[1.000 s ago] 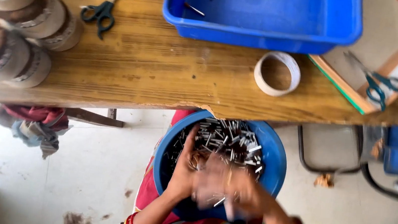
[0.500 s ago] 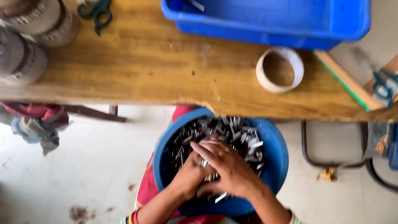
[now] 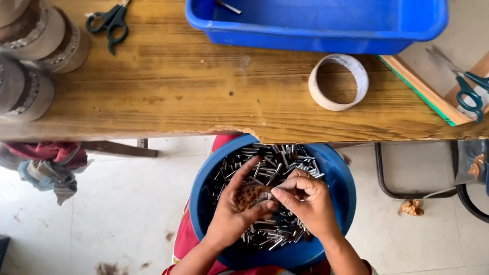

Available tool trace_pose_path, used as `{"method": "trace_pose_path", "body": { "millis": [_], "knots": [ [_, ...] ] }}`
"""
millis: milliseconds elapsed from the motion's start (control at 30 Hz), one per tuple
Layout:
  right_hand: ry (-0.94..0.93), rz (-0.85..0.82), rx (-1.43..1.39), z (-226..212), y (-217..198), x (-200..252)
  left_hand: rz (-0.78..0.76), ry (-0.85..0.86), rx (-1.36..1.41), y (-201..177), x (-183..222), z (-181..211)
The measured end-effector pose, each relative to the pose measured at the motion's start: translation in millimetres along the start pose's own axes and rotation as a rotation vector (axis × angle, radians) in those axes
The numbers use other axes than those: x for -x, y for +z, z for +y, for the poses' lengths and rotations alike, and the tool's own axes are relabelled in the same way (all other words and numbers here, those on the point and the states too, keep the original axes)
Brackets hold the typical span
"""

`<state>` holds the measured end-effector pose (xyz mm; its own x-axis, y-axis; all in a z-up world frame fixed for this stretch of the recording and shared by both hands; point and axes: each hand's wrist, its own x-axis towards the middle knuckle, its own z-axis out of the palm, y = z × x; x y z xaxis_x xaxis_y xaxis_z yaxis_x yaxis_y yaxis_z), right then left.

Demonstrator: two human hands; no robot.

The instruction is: Picking small metal components from a bowl on the lap and sorting them into containers on a workbench.

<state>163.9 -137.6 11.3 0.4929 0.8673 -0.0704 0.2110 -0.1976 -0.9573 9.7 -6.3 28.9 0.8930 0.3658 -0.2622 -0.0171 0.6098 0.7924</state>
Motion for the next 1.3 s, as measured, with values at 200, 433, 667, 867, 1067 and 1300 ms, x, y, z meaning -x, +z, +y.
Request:
{"method": "trace_pose_path", "body": {
  "millis": [200,433,667,867,1067,1300],
  "knots": [
    [0.033,-0.033,-0.335,-14.4,4.8,-11.5,0.073,0.11,-0.049,-2.5,-3.0,-5.3],
    [-0.14,0.043,-0.259,8.2,-3.6,-18.5,0.094,0.039,-0.026,-7.7,-3.0,-5.0],
    [0.096,-0.107,-0.314,-3.9,7.3,-13.1,0.094,0.047,-0.018,-6.6,-3.3,1.6],
    [0.06,0.028,-0.337,-8.4,7.9,-19.9,0.096,0.043,0.003,-7.1,-5.4,0.3],
    [0.094,-0.187,-0.324,4.7,5.4,-22.3,0.198,0.046,-0.011,-7.2,-2.2,3.2],
    [0.096,0.218,-0.33,18.5,-6.3,-23.9,0.086,-0.064,0.003,-8.7,6.4,-8.0]
  ]
}}
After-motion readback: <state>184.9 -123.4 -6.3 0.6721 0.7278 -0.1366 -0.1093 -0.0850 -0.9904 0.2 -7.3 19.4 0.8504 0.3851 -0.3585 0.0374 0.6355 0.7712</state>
